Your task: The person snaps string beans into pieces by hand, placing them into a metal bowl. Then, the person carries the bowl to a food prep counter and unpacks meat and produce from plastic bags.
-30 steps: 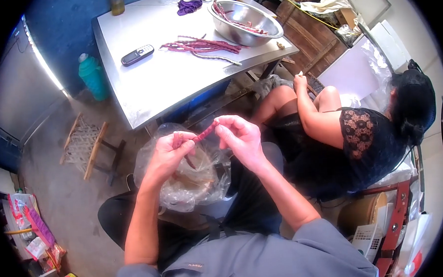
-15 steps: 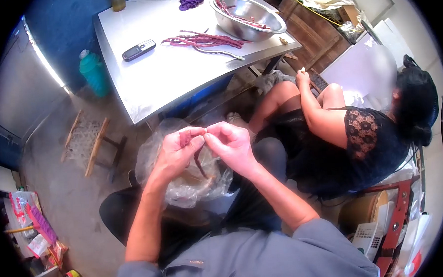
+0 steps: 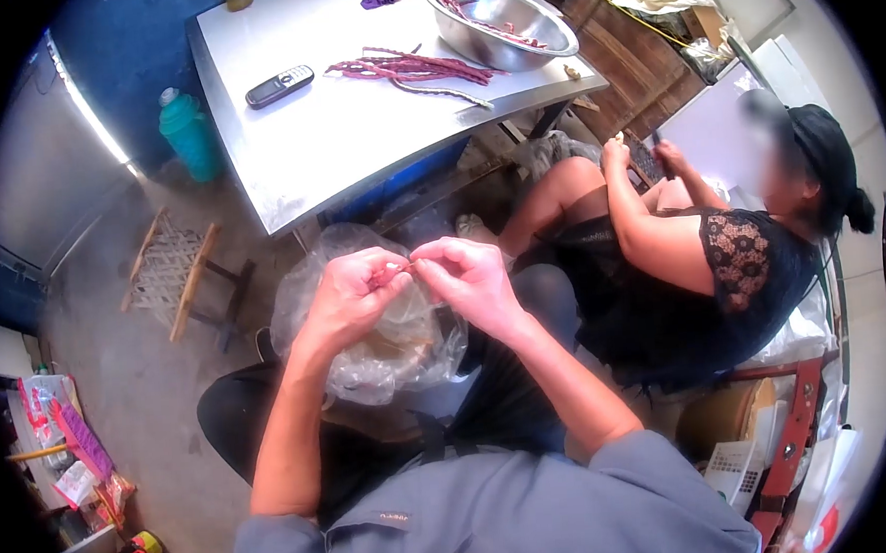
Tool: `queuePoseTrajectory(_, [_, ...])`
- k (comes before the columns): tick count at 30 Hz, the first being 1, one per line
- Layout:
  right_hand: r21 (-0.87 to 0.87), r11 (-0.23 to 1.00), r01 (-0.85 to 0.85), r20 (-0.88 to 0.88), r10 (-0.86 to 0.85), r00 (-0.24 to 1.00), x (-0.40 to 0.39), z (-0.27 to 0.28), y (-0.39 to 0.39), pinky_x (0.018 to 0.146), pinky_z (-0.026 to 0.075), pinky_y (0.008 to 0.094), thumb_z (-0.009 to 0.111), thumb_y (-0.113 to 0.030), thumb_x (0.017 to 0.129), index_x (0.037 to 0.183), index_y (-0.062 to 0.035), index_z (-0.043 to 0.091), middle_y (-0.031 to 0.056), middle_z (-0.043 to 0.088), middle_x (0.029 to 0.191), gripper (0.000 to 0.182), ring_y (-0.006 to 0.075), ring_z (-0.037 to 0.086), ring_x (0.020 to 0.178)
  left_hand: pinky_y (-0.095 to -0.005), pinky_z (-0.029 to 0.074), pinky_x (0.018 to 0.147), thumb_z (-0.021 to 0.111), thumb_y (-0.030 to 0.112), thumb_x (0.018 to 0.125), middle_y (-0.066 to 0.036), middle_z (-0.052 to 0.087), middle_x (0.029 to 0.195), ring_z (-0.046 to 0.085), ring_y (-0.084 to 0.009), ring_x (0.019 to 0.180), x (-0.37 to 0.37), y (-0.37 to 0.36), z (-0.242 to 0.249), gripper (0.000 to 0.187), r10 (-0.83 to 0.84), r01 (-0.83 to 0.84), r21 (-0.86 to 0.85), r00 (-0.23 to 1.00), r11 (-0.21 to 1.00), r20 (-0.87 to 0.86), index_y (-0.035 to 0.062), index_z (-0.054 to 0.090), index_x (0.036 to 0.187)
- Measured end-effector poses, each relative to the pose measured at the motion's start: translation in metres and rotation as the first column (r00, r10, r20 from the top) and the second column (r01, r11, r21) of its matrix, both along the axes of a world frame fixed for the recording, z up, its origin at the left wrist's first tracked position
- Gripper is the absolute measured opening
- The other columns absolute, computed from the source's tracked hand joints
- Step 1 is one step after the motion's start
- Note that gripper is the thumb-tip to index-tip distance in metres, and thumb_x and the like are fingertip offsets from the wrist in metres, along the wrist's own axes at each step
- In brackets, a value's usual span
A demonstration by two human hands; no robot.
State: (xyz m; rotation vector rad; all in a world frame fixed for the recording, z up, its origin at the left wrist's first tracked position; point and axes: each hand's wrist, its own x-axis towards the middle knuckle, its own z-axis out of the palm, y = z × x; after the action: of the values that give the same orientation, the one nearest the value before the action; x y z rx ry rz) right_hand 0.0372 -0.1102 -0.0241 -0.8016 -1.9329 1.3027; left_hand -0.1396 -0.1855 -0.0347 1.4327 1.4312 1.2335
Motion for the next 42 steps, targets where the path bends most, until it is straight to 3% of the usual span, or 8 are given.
queuePoseTrajectory(4, [0.146, 0.988, -0.05, 0.129, 0.031, 0.991, 0.0, -0.001, 0.005, 0.059, 0.052, 0.023, 0.066, -0.004, 0.089, 0.098, 0.0013, 0.07, 0.0064, 0.07, 0.084, 0.011, 0.0083, 0.064, 0.066, -0.031, 0.05, 0.066, 0.069, 0.012, 0.084, -0.01, 0.067, 0.081, 0.064, -0.0204, 0.072, -0.001, -0.001, 0.003, 0.017, 0.007, 0.0, 0.047, 0.989, 0.999, -0.147, 0.0024, 0.071, 0.098])
queuePoseTrajectory(16, [0.395, 0.903, -0.168, 0.34, 0.026, 0.94, -0.006, 0.006, 0.016, 0.063, 0.053, 0.0411, 0.066, -0.013, 0.076, 0.08, 0.0007, 0.067, 0.019, 0.066, 0.074, 0.014, 0.0336, 0.067, 0.069, -0.0297, 0.043, 0.057, 0.068, 0.006, 0.084, -0.004, 0.06, 0.071, 0.054, -0.0128, 0.062, 0.004, 0.002, -0.013, 0.014, 0.057, -0.037, 0.133, 0.987, 0.99, -0.15, -0.0023, 0.069, 0.094])
queuePoseTrajectory(20, [0.382, 0.915, -0.13, 0.308, 0.007, 0.951, -0.013, 0.013, 0.016, 0.063, 0.053, 0.0409, 0.066, -0.013, 0.074, 0.076, 0.0002, 0.066, 0.0186, 0.066, 0.072, 0.013, 0.0328, 0.067, 0.068, -0.0289, 0.051, 0.072, 0.071, 0.011, 0.084, -0.007, 0.071, 0.086, 0.066, -0.0164, 0.077, 0.002, 0.003, -0.014, 0.016, 0.014, -0.016, 0.022, 0.996, 1.0, 0.091, 0.0008, 0.072, 0.097])
queuePoseTrajectory(22, [0.375, 0.924, -0.08, 0.27, -0.026, 0.963, -0.016, 0.016, 0.015, 0.06, 0.053, 0.0394, 0.066, -0.012, 0.073, 0.074, -0.0002, 0.065, 0.0178, 0.065, 0.07, 0.012, 0.0312, 0.067, 0.066, -0.0205, 0.045, 0.048, 0.072, 0.016, 0.087, 0.0, 0.066, 0.08, 0.056, -0.0063, 0.056, 0.005, 0.0, -0.005, 0.019, 0.04, -0.001, -0.099, 0.922, 0.995, 0.386, -0.0001, 0.072, 0.097])
queuePoseTrajectory(25, [0.324, 0.946, -0.008, 0.208, -0.063, 0.976, -0.02, 0.016, 0.012, 0.058, 0.052, 0.0377, 0.067, -0.009, 0.071, 0.072, -0.0005, 0.064, 0.0161, 0.065, 0.068, 0.009, 0.0294, 0.066, 0.064, -0.0179, 0.043, 0.042, 0.073, 0.019, 0.086, -0.002, 0.066, 0.077, 0.055, -0.0041, 0.05, 0.007, 0.001, -0.005, 0.022, 0.064, -0.022, -0.105, 0.907, 0.994, 0.416, 0.0008, 0.072, 0.098])
queuePoseTrajectory(32, [0.352, 0.929, 0.116, 0.115, -0.166, 0.979, -0.025, -0.004, 0.008, 0.056, 0.052, 0.0371, 0.067, -0.007, 0.071, 0.071, -0.0016, 0.063, 0.0142, 0.064, 0.067, 0.007, 0.0284, 0.066, 0.062, -0.0193, 0.043, 0.039, 0.073, 0.019, 0.086, -0.002, 0.065, 0.071, 0.054, -0.0058, 0.046, 0.011, 0.003, -0.008, 0.022, 0.136, -0.069, -0.169, 0.894, 0.983, 0.427, 0.0004, 0.072, 0.099])
queuePoseTrajectory(35, [0.445, 0.884, 0.145, 0.07, -0.196, 0.978, -0.028, -0.011, 0.01, 0.053, 0.05, 0.0272, 0.068, -0.003, 0.075, 0.077, -0.0002, 0.066, 0.0091, 0.066, 0.068, 0.004, 0.0148, 0.064, 0.058, -0.02, 0.046, 0.047, 0.073, 0.014, 0.086, -0.001, 0.066, 0.074, 0.058, -0.0058, 0.055, 0.011, 0.004, -0.01, 0.019, 0.178, -0.125, -0.159, 0.906, 0.979, 0.383, -0.0008, 0.072, 0.097])
queuePoseTrajectory(42, [0.219, 0.972, -0.09, 0.265, 0.03, 0.964, -0.017, 0.003, 0.023, 0.059, 0.053, 0.0268, 0.064, -0.006, 0.085, 0.086, 0.002, 0.069, 0.0114, 0.069, 0.072, 0.009, 0.014, 0.068, 0.064, -0.026, 0.047, 0.064, 0.071, 0.005, 0.082, -0.004, 0.067, 0.078, 0.059, -0.0099, 0.071, 0.003, 0.003, -0.016, 0.012, 0.168, -0.173, 0.04, 0.98, 0.984, 0.104, -0.0014, 0.072, 0.092])
